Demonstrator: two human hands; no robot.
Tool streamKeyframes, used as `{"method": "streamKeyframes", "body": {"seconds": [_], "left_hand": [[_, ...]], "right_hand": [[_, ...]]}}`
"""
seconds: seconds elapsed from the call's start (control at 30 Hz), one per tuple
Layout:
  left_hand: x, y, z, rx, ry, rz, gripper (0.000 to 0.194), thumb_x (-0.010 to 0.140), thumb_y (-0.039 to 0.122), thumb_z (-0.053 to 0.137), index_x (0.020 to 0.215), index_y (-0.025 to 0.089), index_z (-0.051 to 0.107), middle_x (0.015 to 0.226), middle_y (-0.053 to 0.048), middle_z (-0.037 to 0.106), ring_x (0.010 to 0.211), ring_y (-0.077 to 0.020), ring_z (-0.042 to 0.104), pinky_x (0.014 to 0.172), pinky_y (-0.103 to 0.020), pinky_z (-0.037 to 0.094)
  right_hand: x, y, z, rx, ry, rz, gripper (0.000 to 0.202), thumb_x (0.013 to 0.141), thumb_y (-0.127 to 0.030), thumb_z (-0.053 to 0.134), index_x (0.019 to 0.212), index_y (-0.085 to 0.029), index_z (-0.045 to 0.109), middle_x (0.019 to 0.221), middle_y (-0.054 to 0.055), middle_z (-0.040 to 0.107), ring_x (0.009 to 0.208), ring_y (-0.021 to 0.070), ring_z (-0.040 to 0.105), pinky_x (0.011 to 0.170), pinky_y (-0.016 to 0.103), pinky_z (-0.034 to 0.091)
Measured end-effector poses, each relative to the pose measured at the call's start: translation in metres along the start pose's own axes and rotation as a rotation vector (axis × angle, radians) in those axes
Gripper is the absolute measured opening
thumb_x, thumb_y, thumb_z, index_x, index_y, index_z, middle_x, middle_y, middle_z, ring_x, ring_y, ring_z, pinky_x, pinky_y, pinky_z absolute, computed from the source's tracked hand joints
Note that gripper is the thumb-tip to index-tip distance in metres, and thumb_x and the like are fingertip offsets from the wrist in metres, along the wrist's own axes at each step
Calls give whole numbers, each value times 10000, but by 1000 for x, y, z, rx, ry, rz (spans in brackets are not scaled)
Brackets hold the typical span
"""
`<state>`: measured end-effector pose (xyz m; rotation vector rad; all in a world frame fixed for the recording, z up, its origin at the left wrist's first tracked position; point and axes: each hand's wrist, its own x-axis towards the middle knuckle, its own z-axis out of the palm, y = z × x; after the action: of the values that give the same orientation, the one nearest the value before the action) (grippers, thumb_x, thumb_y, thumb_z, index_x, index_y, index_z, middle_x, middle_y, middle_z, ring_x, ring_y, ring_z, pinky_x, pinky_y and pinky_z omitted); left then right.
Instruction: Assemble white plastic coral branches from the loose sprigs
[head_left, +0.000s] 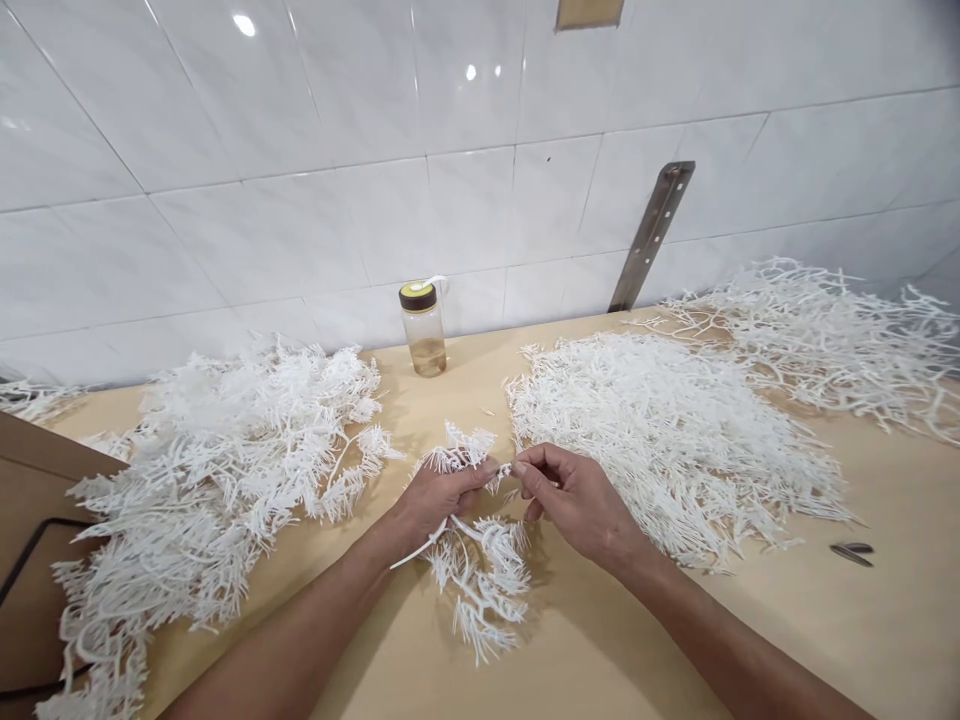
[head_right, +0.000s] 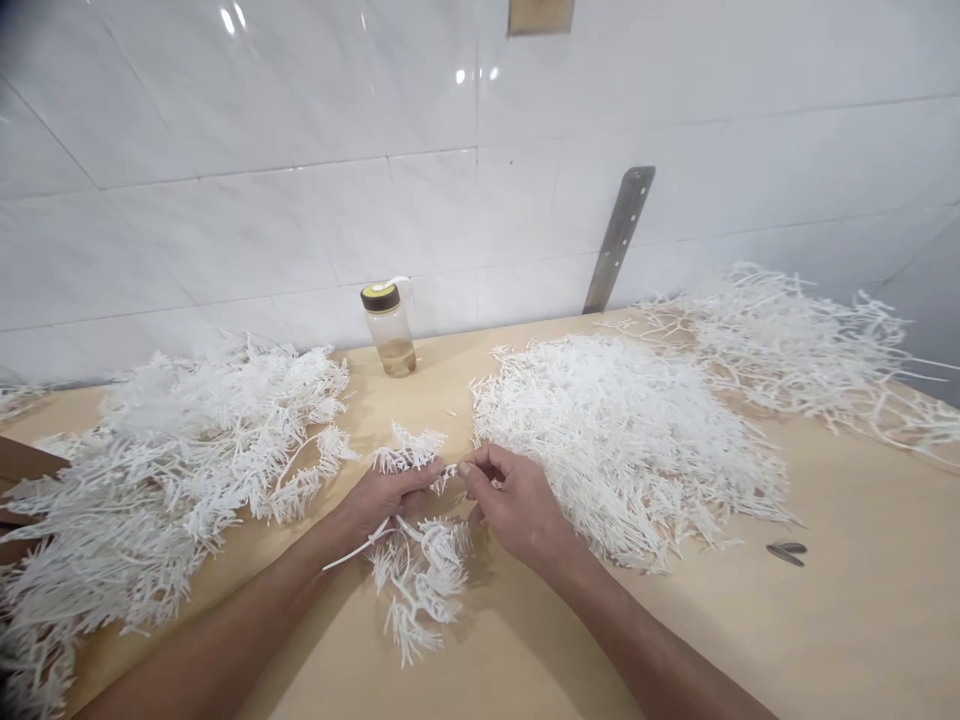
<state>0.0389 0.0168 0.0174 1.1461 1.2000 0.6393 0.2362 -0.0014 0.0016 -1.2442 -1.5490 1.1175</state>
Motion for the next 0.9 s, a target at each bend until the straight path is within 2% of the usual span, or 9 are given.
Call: {"method": "streamKeyframes", "body": {"seconds": [0.17,0.33,0.53,0.67,0.77,0.9], "left_hand": [[-4,6,3,88,-13,45,576,748,581,698,472,205,361,447,55,291,440,-85,214,500,-310,132],[-10,12,6,103,-40,91,569,734,583,711,485,201,371,468,50,321,455,-86,227,506,-310,140],[-6,3,5,52,-1,107,589,744,605,698,487,205,351,470,48,312,460,-88,225,503,-311,131],[-5,1,3,35,-33,97,576,736,612,702,495,203,374,475,49,326,459,-88,222,497,-306,136],[-8,6,5,16,-44,70,544,703,571,743,498,202,398,468,53,343,459,-92,257,499,-297,162],[-14,14,11,-44,19,72,508,672,525,780,509,197,428,470,55,368,479,-96,280,516,-293,187]], "right_hand": [[-4,4,-2,-220,91,-138,255,935,-408,546,902,-193,679,765,34,662,622,161,662,539,263,563],[-6,2,-1,-187,108,-139,259,932,-425,549,919,-197,671,817,46,675,609,154,661,496,251,573],[-7,3,3,-157,98,-106,251,923,-432,561,947,-205,664,836,43,677,638,161,659,490,253,581],[-6,6,4,-186,91,-122,235,940,-407,540,970,-204,655,846,44,667,627,154,639,490,259,568],[-5,7,6,-347,136,-270,177,956,-316,513,930,-198,643,820,47,648,653,158,610,537,276,529],[-5,3,12,-564,251,-497,156,956,-204,479,865,-186,604,785,49,620,660,153,557,602,292,462]]}}
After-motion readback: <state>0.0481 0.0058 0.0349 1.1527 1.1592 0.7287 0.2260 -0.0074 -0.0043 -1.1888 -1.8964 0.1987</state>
